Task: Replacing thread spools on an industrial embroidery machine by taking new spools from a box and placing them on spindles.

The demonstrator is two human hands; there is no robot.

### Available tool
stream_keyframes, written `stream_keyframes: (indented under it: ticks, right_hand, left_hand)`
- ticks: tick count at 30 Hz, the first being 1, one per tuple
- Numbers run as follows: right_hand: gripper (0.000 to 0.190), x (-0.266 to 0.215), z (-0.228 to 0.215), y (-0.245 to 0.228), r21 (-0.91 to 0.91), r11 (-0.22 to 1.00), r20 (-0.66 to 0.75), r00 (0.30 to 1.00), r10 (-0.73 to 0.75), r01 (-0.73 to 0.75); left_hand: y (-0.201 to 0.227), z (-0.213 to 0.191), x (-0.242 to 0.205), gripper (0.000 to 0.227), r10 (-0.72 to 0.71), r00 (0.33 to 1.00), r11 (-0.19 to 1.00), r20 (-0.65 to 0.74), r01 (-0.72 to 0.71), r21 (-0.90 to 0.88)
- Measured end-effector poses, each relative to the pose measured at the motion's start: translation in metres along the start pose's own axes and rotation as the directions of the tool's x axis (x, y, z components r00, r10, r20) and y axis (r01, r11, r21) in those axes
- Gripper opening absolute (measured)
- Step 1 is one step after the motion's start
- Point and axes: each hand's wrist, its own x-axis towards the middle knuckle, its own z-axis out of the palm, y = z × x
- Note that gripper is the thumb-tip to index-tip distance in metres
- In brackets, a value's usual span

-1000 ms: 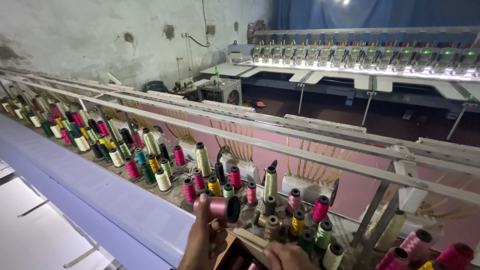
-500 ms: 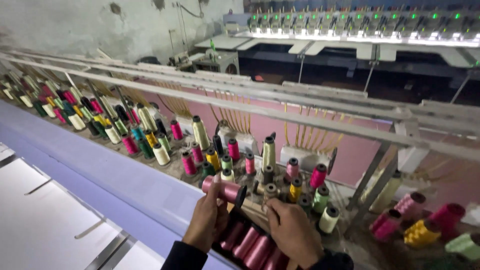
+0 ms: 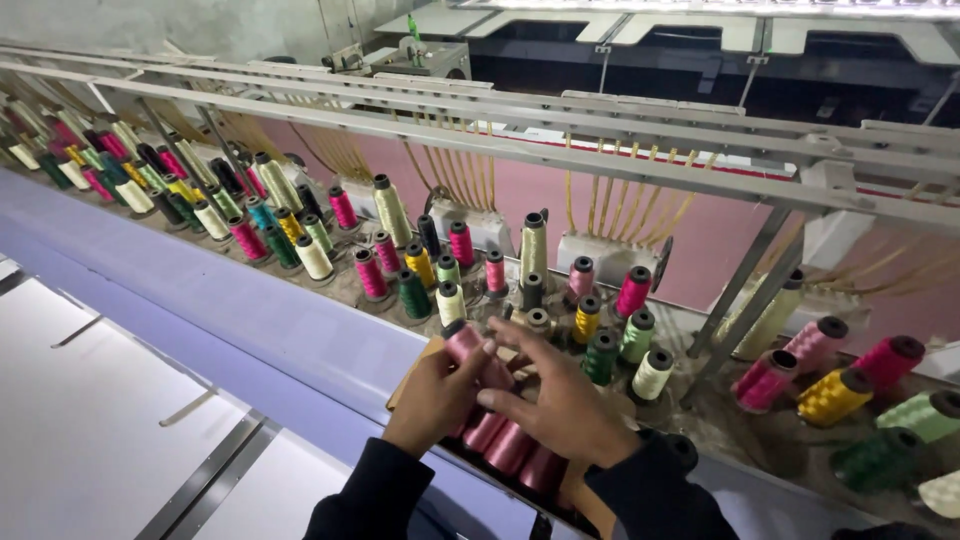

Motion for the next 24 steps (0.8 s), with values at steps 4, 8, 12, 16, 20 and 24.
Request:
stream_keyframes:
  ticks: [4, 8, 12, 16, 20, 24]
  right_hand:
    - [0.081, 0.003, 0.004, -0.001, 0.061, 0.981, 0.011, 0.983, 0.184, -0.184]
    - [0.075, 0.005, 0.006, 0.012, 0.726, 0.681, 0.042, 0.994, 0.099, -0.098]
    - [0.064, 0.005, 0.009, 0.040, 0.987, -0.098, 0.144, 0.974, 0.175, -0.128]
    - [0.062, 0.006, 0.010, 0.040, 0.972, -0.132, 0.221, 0.945, 0.241, -0.194]
    - [0.056, 0.007, 0.013, 0.041, 0.972, -0.123, 0.214, 0.969, 0.121, -0.200]
    - [0.056, 0.011, 0.017, 0.049, 0.971, -0.106, 0.228, 0.962, 0.151, -0.214]
  left_hand:
    - [0.009, -0.003, -0.011, 0.048, 0.030, 0.993, 0.999, 0.110, -0.029, -0.014]
    - [-0.007, -0.013, -0.002, 0.058, 0.044, 0.971, 0.987, 0.235, -0.007, -0.159]
    - [-0.041, -0.028, 0.019, 0.041, 0.189, 0.956, 0.960, 0.225, -0.133, -0.245]
    - [-0.042, -0.033, 0.013, 0.045, 0.078, 0.991, 0.983, 0.104, -0.059, -0.174]
    - [-0.043, -0.033, 0.007, 0.043, 0.070, 0.996, 0.996, -0.053, -0.073, -0.050]
    - [-0.026, -0.026, -0.017, 0.044, 0.171, 0.985, 0.980, 0.008, -0.169, -0.108]
